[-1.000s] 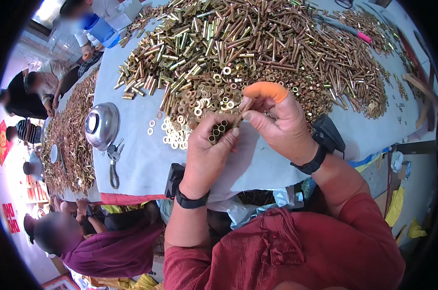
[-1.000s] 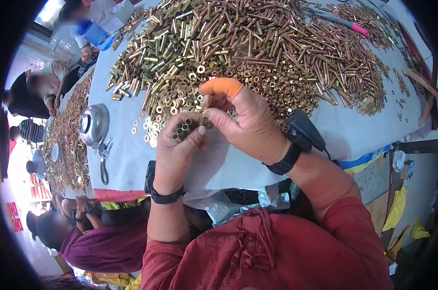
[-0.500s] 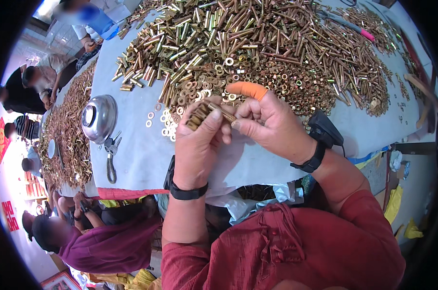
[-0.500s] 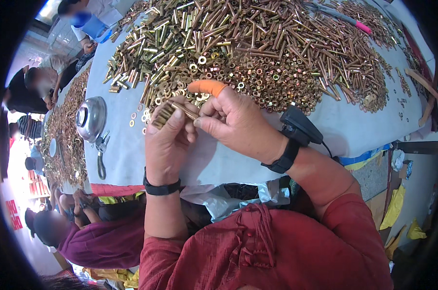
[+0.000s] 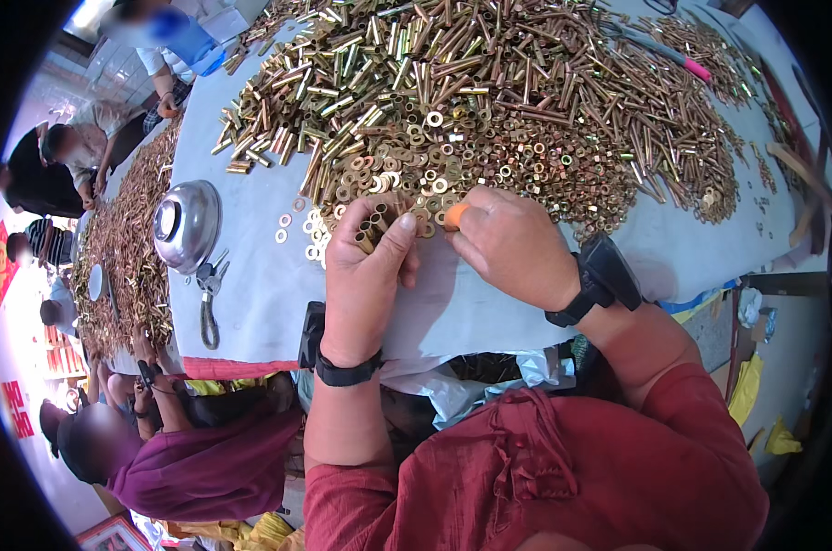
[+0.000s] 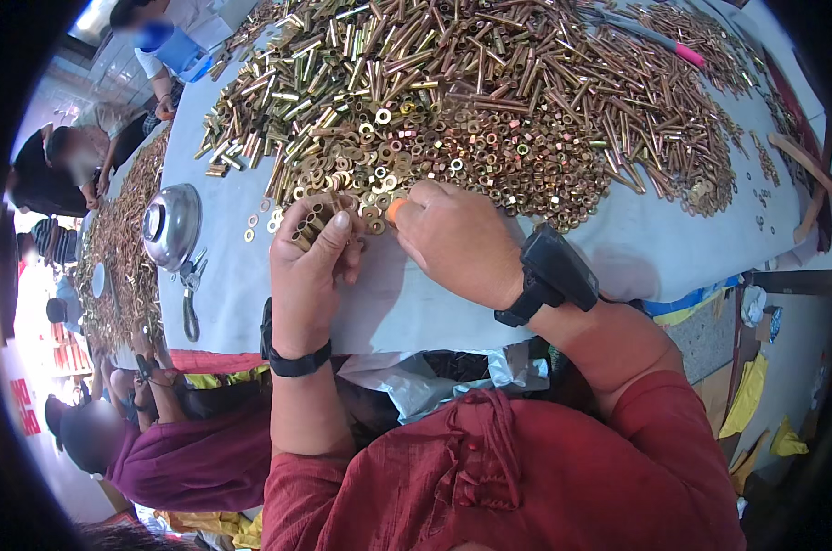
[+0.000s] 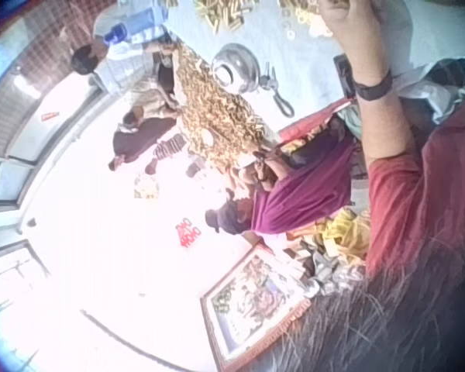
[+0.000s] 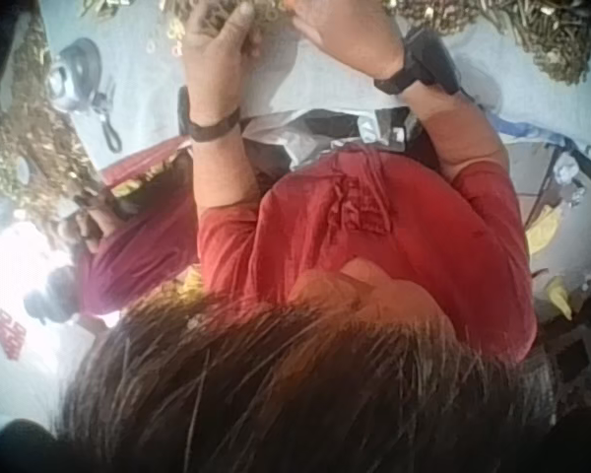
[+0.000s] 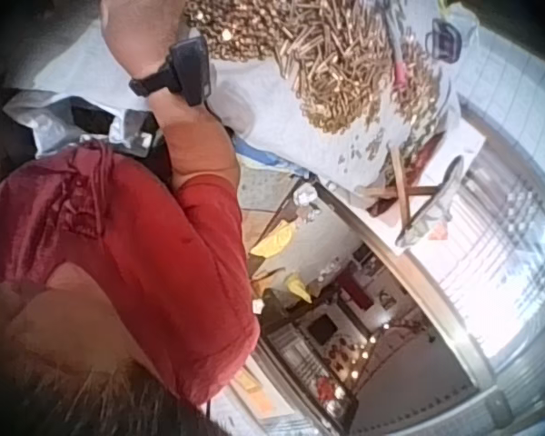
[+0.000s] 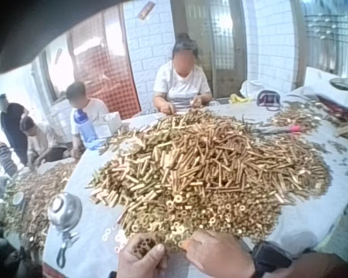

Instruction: The person assembles expansion bolts by sliding a washer onto a bolt and then inserting the bolt into a metal sleeve. This process is repeated multiple times, with each completed assembly being placed back onto the table.

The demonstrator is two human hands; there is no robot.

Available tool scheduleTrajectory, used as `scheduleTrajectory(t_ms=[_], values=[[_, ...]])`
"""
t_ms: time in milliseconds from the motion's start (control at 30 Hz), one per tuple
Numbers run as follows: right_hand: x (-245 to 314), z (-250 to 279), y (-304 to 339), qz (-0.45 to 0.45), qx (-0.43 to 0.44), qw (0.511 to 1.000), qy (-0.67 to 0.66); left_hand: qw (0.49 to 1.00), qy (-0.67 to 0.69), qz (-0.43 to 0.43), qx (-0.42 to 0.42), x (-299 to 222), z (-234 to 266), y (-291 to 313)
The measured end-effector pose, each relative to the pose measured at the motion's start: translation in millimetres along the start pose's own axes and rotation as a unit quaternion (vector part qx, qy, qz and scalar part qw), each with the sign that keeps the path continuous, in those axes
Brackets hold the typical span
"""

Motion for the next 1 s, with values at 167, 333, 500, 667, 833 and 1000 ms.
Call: scheduleTrajectory(t_ms=[167,333,500,667,833,1000], values=[[-6,4,-4,-0.008,-0.027,0.999,-0.026,0.99,-0.135,-0.03,0.021,1,0,0],[-26,9,-6,-0.183,-0.049,0.946,-0.265,0.973,-0.211,-0.077,0.047,7,-2,0],[-24,11,-5,-0.187,-0.052,0.924,-0.33,0.958,-0.257,-0.101,0.081,4,-13,3],[-14,23,-9,-0.052,-0.073,0.971,-0.221,0.956,-0.263,-0.098,0.083,5,-13,2],[-19,20,-5,-0.116,-0.067,0.95,-0.282,0.944,-0.288,-0.132,0.092,4,-16,3],[-20,21,-7,-0.107,-0.01,0.954,-0.28,0.926,-0.299,-0.209,0.097,-3,-22,5]])
Point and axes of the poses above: each hand's wrist, its own y-axis away from the middle knuckle, its own z-axis out of the back of the hand, x = y × z, the point moved 8 cm from there along -y, towards the middle knuckle, and after that the axes turned 10 degrees about -x, right-handed, at the moved point
